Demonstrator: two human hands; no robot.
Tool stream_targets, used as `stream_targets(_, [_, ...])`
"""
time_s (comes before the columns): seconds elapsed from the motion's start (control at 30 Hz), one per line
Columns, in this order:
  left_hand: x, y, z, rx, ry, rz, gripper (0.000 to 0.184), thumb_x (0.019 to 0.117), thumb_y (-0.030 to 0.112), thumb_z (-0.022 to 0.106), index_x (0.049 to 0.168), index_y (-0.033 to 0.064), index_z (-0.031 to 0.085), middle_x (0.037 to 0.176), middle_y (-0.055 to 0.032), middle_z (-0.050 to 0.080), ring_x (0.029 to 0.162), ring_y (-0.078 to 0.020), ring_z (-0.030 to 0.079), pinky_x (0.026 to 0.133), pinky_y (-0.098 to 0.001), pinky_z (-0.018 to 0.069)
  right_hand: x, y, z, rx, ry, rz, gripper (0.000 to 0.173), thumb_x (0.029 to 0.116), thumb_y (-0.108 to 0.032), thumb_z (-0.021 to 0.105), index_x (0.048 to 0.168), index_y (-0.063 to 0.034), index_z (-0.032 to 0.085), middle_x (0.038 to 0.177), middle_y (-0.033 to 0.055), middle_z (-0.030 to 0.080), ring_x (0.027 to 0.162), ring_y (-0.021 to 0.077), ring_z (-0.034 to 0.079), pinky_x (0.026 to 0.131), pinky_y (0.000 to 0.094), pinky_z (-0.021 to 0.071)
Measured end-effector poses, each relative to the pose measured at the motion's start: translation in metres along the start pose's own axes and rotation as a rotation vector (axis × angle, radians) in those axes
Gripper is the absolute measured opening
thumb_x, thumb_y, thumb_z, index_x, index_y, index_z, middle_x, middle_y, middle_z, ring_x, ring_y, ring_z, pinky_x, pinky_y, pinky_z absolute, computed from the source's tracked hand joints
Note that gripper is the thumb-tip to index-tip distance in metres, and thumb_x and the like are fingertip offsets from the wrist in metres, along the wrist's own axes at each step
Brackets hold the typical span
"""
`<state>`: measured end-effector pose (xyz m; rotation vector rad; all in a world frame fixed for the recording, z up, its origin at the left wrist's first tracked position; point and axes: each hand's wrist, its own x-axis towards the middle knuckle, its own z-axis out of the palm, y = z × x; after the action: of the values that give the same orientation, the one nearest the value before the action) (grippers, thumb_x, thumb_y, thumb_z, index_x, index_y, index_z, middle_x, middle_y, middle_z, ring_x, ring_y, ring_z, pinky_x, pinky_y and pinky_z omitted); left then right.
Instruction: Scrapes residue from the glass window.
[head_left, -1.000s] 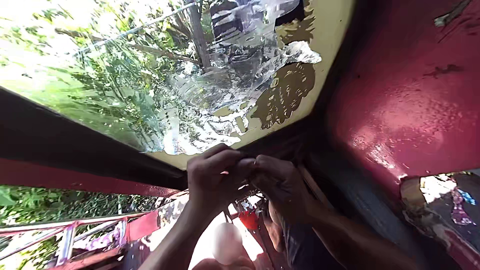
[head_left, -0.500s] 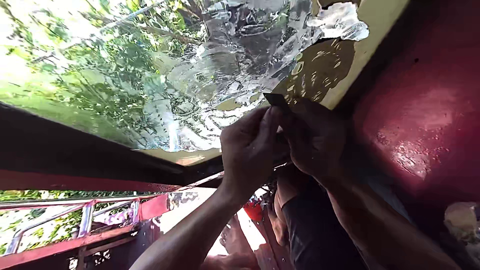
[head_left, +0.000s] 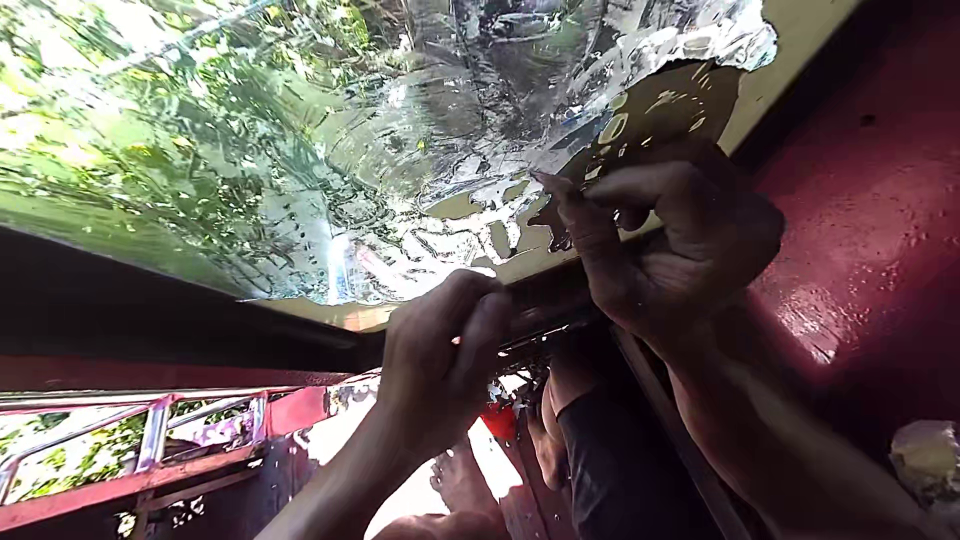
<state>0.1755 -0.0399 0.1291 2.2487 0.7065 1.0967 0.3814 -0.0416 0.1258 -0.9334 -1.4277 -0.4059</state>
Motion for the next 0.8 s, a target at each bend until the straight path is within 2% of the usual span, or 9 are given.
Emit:
stream_targets(0.1, [-0.029, -0.013, -0.021, 0.009, 0.03, -0.005, 0.039, 0.1118, 0.038, 0.035, 0.089, 0.0157, 0.059, 0.073, 0.0079, 0.061, 0.066, -0.0007, 0.062, 0.061, -0.0192, 0.0551, 0.004, -0.002, 0.003, -0.003, -0.01, -0.011, 0.015, 0.096, -0.012, 0.071, 0.091, 0.002, 0.073, 0.08, 0.0087, 0.068, 0.074, 0.0056, 0.06, 0.067, 0.0188, 0.0466])
stream_targets(0.17, [-0.047, -0.018, -0.037, -0.018, 0.117, -0.021, 0.04, 0.1091, 0.044, 0.041, 0.084, 0.0204, 0.061, 0.071, 0.0123, 0.062, 0.066, 0.0026, 0.062, 0.063, -0.0163, 0.0539, 0.005, -0.005, 0.005, -0.03, -0.014, -0.015, 0.016, 0.0963, -0.012, 0.071, 0.091, 0.0027, 0.072, 0.079, 0.0098, 0.069, 0.071, 0.0052, 0.061, 0.064, 0.0181, 0.0471])
stream_targets(0.3, [-0.08, -0.029, -0.072, -0.065, 0.315, -0.011, 0.026, 0.1079, 0.038, 0.048, 0.098, 0.0278, 0.07, 0.089, 0.0153, 0.071, 0.079, -0.0007, 0.069, 0.07, -0.0187, 0.058, 0.007, -0.01, 0.007, -0.054, -0.053, -0.006, 0.016, 0.0959, -0.012, 0.069, 0.088, 0.0024, 0.072, 0.075, 0.0099, 0.069, 0.066, 0.0054, 0.059, 0.059, 0.0186, 0.0451])
stream_targets(0.4, [-0.099, -0.036, -0.091, 0.014, 0.499, 0.004, 0.023, 0.1089, 0.028, 0.048, 0.1, 0.0178, 0.066, 0.093, 0.007, 0.071, 0.078, -0.0045, 0.067, 0.069, -0.0205, 0.0563, 0.005, -0.007, 0.007, -0.022, -0.069, -0.025, 0.015, 0.0956, -0.009, 0.068, 0.089, 0.004, 0.071, 0.076, 0.0096, 0.069, 0.067, 0.0044, 0.061, 0.06, 0.0177, 0.0473])
stream_targets(0.5, [-0.081, -0.014, -0.078, 0.049, 0.822, -0.045, 0.017, 0.1019, -0.005, 0.043, 0.089, -0.004, 0.054, 0.076, -0.0039, 0.062, 0.064, -0.0095, 0.061, 0.063, -0.0233, 0.0538, 0.002, -0.003, 0.009, -0.009, -0.054, -0.048, 0.015, 0.0954, -0.007, 0.066, 0.089, 0.0056, 0.069, 0.075, 0.0097, 0.068, 0.067, 0.0038, 0.061, 0.061, 0.016, 0.0485])
stream_targets(0.57, [-0.089, -0.027, -0.089, -0.051, 0.923, -0.051, 0.015, 0.1025, -0.006, 0.042, 0.094, 0.0009, 0.053, 0.076, -0.0018, 0.063, 0.064, -0.0101, 0.063, 0.065, -0.0255, 0.0574, 0.003, -0.003, 0.009, -0.021, -0.063, -0.064, 0.014, 0.0955, -0.006, 0.066, 0.089, 0.0055, 0.07, 0.077, 0.0108, 0.069, 0.068, 0.0043, 0.062, 0.062, 0.0167, 0.0497])
stream_targets(0.67, [-0.106, -0.068, -0.118, -0.28, 1.054, -0.101, 0.029, 0.1062, 0.003, 0.024, 0.1, 0.0051, 0.052, 0.083, -0.0026, 0.064, 0.079, -0.0145, 0.066, 0.08, -0.0328, 0.0584, 0.006, -0.004, 0.008, -0.063, -0.087, -0.1, 0.014, 0.0958, -0.006, 0.064, 0.09, 0.0046, 0.072, 0.077, 0.0114, 0.069, 0.068, 0.006, 0.062, 0.062, 0.0173, 0.0485])
stream_targets(0.77, [-0.092, -0.089, -0.12, -0.087, 1.14, -0.175, 0.022, 0.1023, 0.003, 0.032, 0.101, -0.0024, 0.054, 0.086, -0.0054, 0.061, 0.083, -0.0127, 0.064, 0.076, -0.0341, 0.0552, 0.01, -0.006, 0.006, -0.101, -0.107, -0.13, 0.015, 0.0952, -0.004, 0.063, 0.09, 0.0057, 0.073, 0.074, 0.0127, 0.065, 0.066, 0.0089, 0.059, 0.059, 0.0186, 0.0451])
stream_targets(0.8, [-0.088, -0.09, -0.115, -0.097, 1.101, -0.193, 0.026, 0.1057, 0.009, 0.029, 0.112, -0.0006, 0.053, 0.095, -0.0055, 0.062, 0.092, -0.0141, 0.065, 0.083, -0.0379, 0.0561, 0.012, -0.007, 0.004, -0.112, -0.12, -0.133, 0.015, 0.0952, -0.004, 0.063, 0.09, 0.0057, 0.073, 0.074, 0.0128, 0.065, 0.066, 0.0094, 0.059, 0.059, 0.0189, 0.0453])
